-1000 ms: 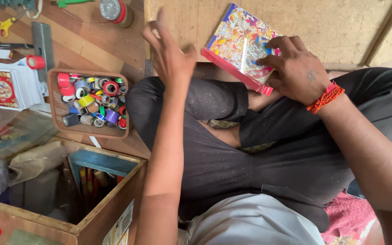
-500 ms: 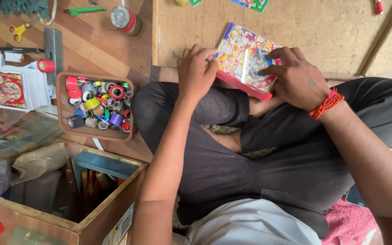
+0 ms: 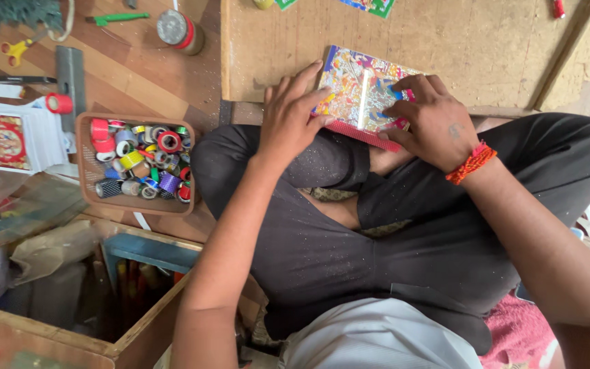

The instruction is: The person sits on the floor and wraps red decorative tape around the edges of small printed devotional picture boards, pressing the tape down along each side. They take a new board from a stack, tape its edges, and set the finished board aside with others.

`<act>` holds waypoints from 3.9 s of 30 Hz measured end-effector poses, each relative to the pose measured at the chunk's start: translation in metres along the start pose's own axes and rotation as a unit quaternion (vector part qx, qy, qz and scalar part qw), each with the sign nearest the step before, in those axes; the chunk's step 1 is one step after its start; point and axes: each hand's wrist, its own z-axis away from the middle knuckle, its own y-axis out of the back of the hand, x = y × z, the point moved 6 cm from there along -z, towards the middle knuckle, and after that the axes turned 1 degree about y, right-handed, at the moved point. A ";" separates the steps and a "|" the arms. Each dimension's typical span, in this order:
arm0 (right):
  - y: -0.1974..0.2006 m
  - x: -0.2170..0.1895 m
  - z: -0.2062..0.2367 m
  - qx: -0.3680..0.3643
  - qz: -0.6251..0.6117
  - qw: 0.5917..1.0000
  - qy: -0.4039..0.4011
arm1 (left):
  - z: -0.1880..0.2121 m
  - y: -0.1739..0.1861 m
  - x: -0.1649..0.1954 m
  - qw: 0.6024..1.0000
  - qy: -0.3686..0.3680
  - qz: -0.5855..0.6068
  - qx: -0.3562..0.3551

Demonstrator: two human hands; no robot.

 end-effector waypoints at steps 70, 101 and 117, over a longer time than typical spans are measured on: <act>-0.179 -0.021 0.006 0.257 -0.836 0.238 -0.423 | -0.063 -0.034 0.002 0.993 -0.108 0.033 0.014; 0.151 -0.020 0.129 0.126 -0.150 0.965 -0.177 | -0.018 0.005 0.181 0.782 0.076 0.614 0.070; 0.156 0.006 0.144 0.167 -0.159 0.961 -0.152 | -0.004 -0.042 0.205 0.837 0.037 0.545 0.012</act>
